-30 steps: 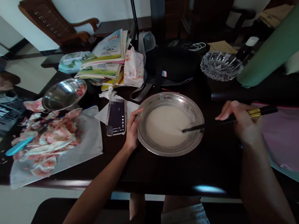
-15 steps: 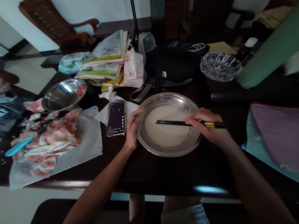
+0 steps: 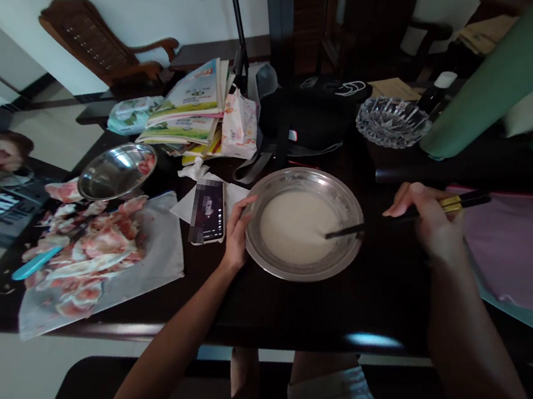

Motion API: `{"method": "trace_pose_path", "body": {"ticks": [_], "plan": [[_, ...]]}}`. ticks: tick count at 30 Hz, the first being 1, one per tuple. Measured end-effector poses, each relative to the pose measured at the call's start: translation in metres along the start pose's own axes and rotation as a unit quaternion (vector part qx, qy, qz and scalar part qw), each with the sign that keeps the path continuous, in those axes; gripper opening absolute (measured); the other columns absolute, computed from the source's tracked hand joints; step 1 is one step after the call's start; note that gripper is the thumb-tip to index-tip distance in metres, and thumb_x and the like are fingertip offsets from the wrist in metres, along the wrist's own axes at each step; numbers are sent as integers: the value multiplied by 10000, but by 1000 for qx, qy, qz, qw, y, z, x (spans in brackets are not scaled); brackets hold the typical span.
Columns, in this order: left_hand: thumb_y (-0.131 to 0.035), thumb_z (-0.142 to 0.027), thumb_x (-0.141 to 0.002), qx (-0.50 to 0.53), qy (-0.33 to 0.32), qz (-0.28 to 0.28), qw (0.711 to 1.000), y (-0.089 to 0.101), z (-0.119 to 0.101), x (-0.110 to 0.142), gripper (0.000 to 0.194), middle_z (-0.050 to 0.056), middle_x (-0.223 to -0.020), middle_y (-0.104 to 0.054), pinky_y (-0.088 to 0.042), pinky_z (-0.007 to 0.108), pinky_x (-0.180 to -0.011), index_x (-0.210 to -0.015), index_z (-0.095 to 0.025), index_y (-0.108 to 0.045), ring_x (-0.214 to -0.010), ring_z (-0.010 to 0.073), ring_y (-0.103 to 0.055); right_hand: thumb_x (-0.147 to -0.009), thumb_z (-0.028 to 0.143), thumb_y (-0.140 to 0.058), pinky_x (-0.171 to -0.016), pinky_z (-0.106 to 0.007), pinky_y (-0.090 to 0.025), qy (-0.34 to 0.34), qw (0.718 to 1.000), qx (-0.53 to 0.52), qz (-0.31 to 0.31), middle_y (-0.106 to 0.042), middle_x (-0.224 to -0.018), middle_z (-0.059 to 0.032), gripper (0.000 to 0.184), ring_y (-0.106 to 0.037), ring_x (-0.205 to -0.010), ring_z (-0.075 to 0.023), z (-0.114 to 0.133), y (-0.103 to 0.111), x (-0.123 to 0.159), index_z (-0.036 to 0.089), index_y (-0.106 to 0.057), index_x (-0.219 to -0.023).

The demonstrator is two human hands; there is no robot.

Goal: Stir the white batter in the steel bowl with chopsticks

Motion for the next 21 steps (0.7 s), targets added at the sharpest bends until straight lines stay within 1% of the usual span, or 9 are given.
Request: {"method": "trace_pose_path", "body": {"ticks": [2,4,8,10,12,15,18,21], "plan": [[-599,-497,-887,0,7,1,1000,0,2,0,391,60,-1265,-669,-471,406,-1046,-1180,-251,-679,-1198,268,-607,-934,570,-624,-664,-391,-444,-20,999,-12,41,-635,-567,-11,494,-588,-587,-200,-1,-10,1,265,-671,-547],[-604,-494,-884,1,8,1,1000,0,2,0,391,63,-1276,-665,-473,401,-1045,-1178,-248,-678,-1206,270,-605,-923,603,-623,-675,-392,-466,-27,996,7,79,-664,-588,-17,496,-616,-607,-207,0,-24,4,269,-688,-562],[-608,-480,-891,4,0,-2,1000,0,0,0,382,64,-1245,-672,-487,397,-1023,-1173,-234,-681,-1182,274,-615,-905,608,-642,-705,-389,-500,5,984,62,165,-738,-683,-21,422,-675,-688,-218,5,-58,10,274,-748,-670],[-612,-476,-887,11,2,-2,1000,-1,1,0,381,62,-1234,-677,-492,398,-1019,-1177,-238,-683,-1171,269,-623,-893,582,-670,-727,-395,-510,28,978,81,190,-770,-727,-20,364,-695,-729,-226,4,-71,13,278,-764,-716],[-616,-473,-881,14,3,-3,1000,-1,1,0,379,61,-1241,-680,-492,398,-1027,-1174,-245,-690,-1177,264,-624,-897,543,-681,-759,-405,-511,45,977,100,183,-787,-759,-23,323,-702,-761,-234,2,-75,14,276,-766,-736],[-614,-479,-882,15,11,-2,1000,-1,3,0,384,60,-1260,-680,-494,399,-1030,-1183,-254,-690,-1183,264,-627,-905,480,-696,-790,-419,-500,62,977,133,153,-800,-804,-27,257,-702,-791,-243,-1,-71,12,277,-770,-766],[-615,-483,-883,17,14,1,1000,-1,3,0,388,57,-1234,-689,-509,395,-1001,-1187,-255,-689,-1147,259,-640,-926,430,-687,-816,-427,-489,78,978,153,115,-796,-813,-22,219,-700,-810,-244,2,-59,8,288,-766,-780],[-615,-471,-883,10,1,-4,1000,-1,-1,0,372,57,-1228,-695,-512,392,-989,-1171,-252,-699,-1140,258,-638,-966,414,-635,-815,-422,-473,77,982,159,62,-769,-774,-20,272,-687,-792,-233,6,-39,4,292,-753,-753]]}}
Point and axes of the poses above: each hand's wrist, its own x-axis away from the middle knuckle, its own y-axis out of the back of the hand, z = x × y, the point moved 10 cm from there along -x, towards the middle knuckle
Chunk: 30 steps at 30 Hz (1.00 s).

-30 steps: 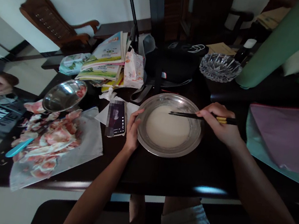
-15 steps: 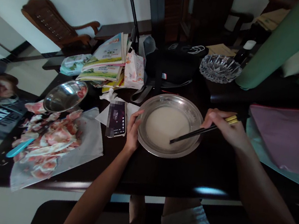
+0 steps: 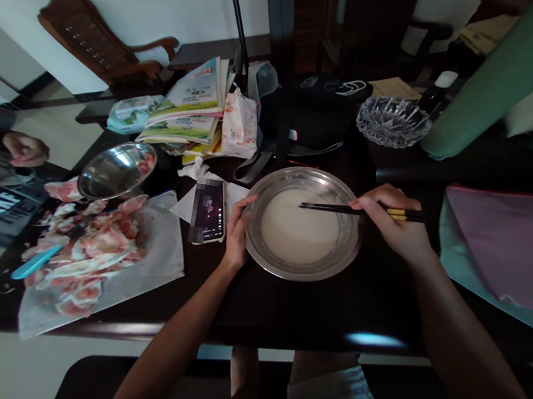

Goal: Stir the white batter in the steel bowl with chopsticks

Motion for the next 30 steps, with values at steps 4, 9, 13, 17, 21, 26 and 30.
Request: {"method": "trace_pose_path", "body": {"ticks": [4,9,13,17,21,26,30], "plan": [[-608,-467,-882,-10,0,1,1000,0,0,-1,372,60,-1246,-692,-501,407,-1009,-1174,-255,-700,-1165,265,-629,-1002,462,-561,-829,-438,-439,-40,997,-21,-61,-706,-702,-28,415,-644,-735,-227,-8,28,1,286,-718,-661],[-616,-481,-879,-3,6,4,1000,1,2,-1,382,63,-1246,-682,-484,417,-1031,-1177,-254,-691,-1165,265,-626,-973,533,-577,-757,-437,-453,-83,986,-138,-40,-622,-580,-17,483,-602,-623,-220,-15,31,2,291,-668,-565],[-613,-492,-891,-15,-4,2,1000,0,-2,0,375,61,-1206,-690,-503,412,-995,-1169,-254,-694,-1123,261,-638,-945,541,-620,-714,-397,-464,-74,987,-131,49,-681,-641,-19,438,-640,-663,-211,-4,4,2,274,-718,-612],[-611,-479,-894,-5,-5,-1,1000,0,-3,0,363,55,-1195,-692,-500,409,-1005,-1166,-254,-697,-1130,259,-638,-896,515,-697,-722,-382,-486,-9,989,-79,129,-756,-726,-16,299,-681,-728,-217,9,-30,5,281,-775,-728],[-614,-475,-888,-4,-6,-3,1000,0,-3,0,362,58,-1233,-686,-492,405,-1019,-1164,-256,-700,-1167,265,-626,-910,470,-698,-786,-407,-495,20,994,-37,103,-792,-802,-24,235,-699,-791,-233,8,-36,4,284,-779,-792],[-615,-489,-878,-1,6,-2,1000,0,2,-1,383,62,-1228,-683,-488,405,-1012,-1170,-254,-692,-1152,264,-626,-947,496,-643,-819,-436,-497,3,1000,0,22,-771,-779,-24,302,-690,-785,-240,2,-8,0,292,-752,-754],[-604,-508,-889,-15,-9,1,1000,0,-1,0,389,63,-1239,-678,-474,414,-1037,-1167,-249,-687,-1184,269,-611,-973,581,-559,-842,-453,-467,-42,997,-21,-69,-715,-701,-39,465,-640,-727,-229,-10,28,1,283,-713,-652]]}}
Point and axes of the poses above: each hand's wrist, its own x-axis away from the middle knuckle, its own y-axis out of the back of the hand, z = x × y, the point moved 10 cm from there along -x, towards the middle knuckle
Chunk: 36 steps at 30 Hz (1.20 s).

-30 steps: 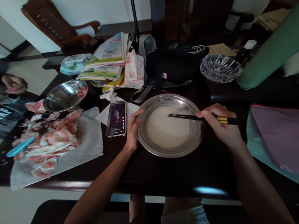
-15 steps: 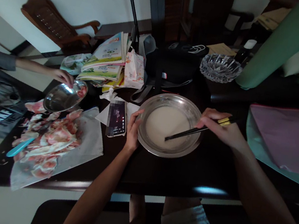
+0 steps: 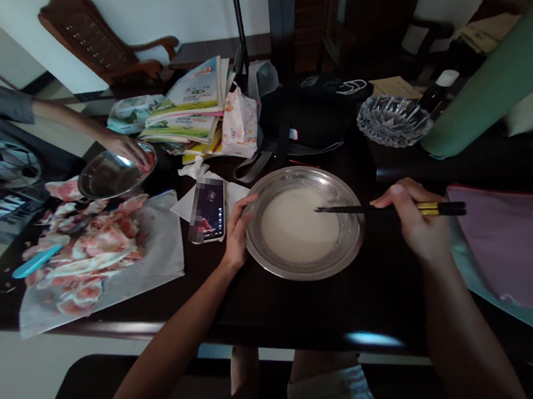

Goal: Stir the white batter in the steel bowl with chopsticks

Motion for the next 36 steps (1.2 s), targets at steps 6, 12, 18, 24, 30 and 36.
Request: {"method": "trace_pose_path", "body": {"ticks": [6,12,18,24,30,36], "plan": [[-617,-481,-882,1,-2,-11,1000,1,-2,1,360,60,-1209,-695,-501,405,-1004,-1146,-251,-703,-1136,262,-632,-939,566,-616,-707,-418,-457,-52,989,-131,38,-624,-571,-19,484,-593,-615,-213,-7,2,0,279,-672,-553],[-609,-463,-879,0,7,-8,1000,1,-1,0,372,60,-1218,-698,-510,395,-1000,-1165,-249,-712,-1147,262,-633,-932,556,-625,-723,-393,-477,2,980,-74,184,-740,-698,-13,389,-673,-691,-210,15,-48,11,280,-752,-691],[-608,-479,-888,9,8,-5,1000,1,2,1,380,62,-1243,-685,-486,403,-1040,-1178,-251,-700,-1184,267,-621,-934,434,-666,-802,-413,-479,62,983,-12,173,-802,-827,-22,239,-718,-805,-235,18,-65,14,271,-757,-784],[-630,-477,-882,29,10,-7,999,1,4,0,371,53,-1225,-691,-498,390,-1014,-1167,-252,-706,-1154,257,-630,-976,495,-597,-789,-411,-459,35,999,4,41,-736,-729,-22,374,-670,-752,-222,6,-20,3,267,-727,-710],[-613,-520,-890,4,-5,-4,1000,0,-2,0,391,62,-1212,-685,-481,403,-1015,-1153,-241,-693,-1144,264,-623,-961,556,-596,-713,-422,-455,-21,993,-117,3,-630,-586,-12,475,-589,-602,-215,-5,6,0,291,-673,-575],[-621,-485,-874,7,14,-10,1000,2,2,0,382,58,-1210,-686,-496,387,-975,-1163,-248,-699,-1118,256,-623,-969,521,-604,-691,-393,-469,-8,984,-114,135,-684,-641,-22,427,-650,-657,-209,8,-30,6,277,-730,-641]]}}
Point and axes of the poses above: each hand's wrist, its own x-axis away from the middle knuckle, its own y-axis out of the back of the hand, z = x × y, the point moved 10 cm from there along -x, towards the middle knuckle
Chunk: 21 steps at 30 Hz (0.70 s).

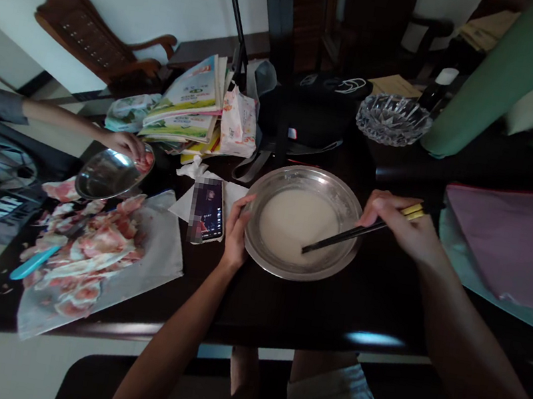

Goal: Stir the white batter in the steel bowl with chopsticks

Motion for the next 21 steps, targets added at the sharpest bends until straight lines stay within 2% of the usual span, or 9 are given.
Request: {"method": "trace_pose_path", "body": {"ticks": [4,6,9,12,17,19,21], "plan": [[-610,-486,-887,-1,-13,6,1000,-2,-2,0,382,60,-1232,-682,-480,401,-1026,-1169,-244,-696,-1170,265,-615,-930,472,-671,-735,-388,-493,41,995,71,59,-767,-741,-21,302,-695,-728,-216,1,-32,0,263,-760,-732],[-611,-487,-889,3,-17,8,1000,-2,-3,0,378,58,-1233,-683,-479,405,-1037,-1168,-246,-697,-1174,265,-618,-924,440,-684,-775,-396,-496,51,992,97,56,-790,-779,-19,256,-713,-765,-223,0,-40,1,258,-759,-759],[-618,-465,-886,13,-10,5,1000,-1,0,0,359,50,-1224,-691,-490,394,-1022,-1165,-255,-704,-1158,257,-628,-935,396,-678,-812,-404,-487,60,990,125,32,-803,-837,-17,209,-723,-814,-229,0,-41,0,262,-754,-793],[-611,-467,-896,10,-12,10,1000,-2,1,0,353,53,-1249,-686,-487,394,-1027,-1166,-258,-701,-1177,258,-624,-940,403,-672,-798,-409,-468,65,987,148,-11,-787,-810,-20,234,-704,-783,-227,3,-27,-1,261,-733,-764],[-602,-477,-904,7,-14,6,1000,-2,-1,0,357,58,-1209,-691,-493,405,-1007,-1164,-252,-697,-1131,258,-637,-992,484,-570,-774,-409,-428,25,981,140,-133,-704,-684,-26,404,-627,-703,-214,1,24,2,261,-717,-688],[-599,-485,-904,-2,-18,6,1000,-2,-3,0,364,61,-1207,-691,-488,409,-1015,-1161,-247,-699,-1139,264,-632,-988,514,-565,-765,-413,-425,8,982,89,-168,-677,-650,-31,462,-609,-683,-217,-2,42,5,261,-688,-621],[-598,-494,-900,-7,-21,5,1000,-2,-4,0,372,62,-1210,-692,-486,410,-1021,-1158,-246,-701,-1151,269,-626,-969,540,-585,-730,-410,-433,-9,986,30,-161,-653,-619,-26,483,-592,-645,-213,-5,48,6,269,-665,-577]]}}
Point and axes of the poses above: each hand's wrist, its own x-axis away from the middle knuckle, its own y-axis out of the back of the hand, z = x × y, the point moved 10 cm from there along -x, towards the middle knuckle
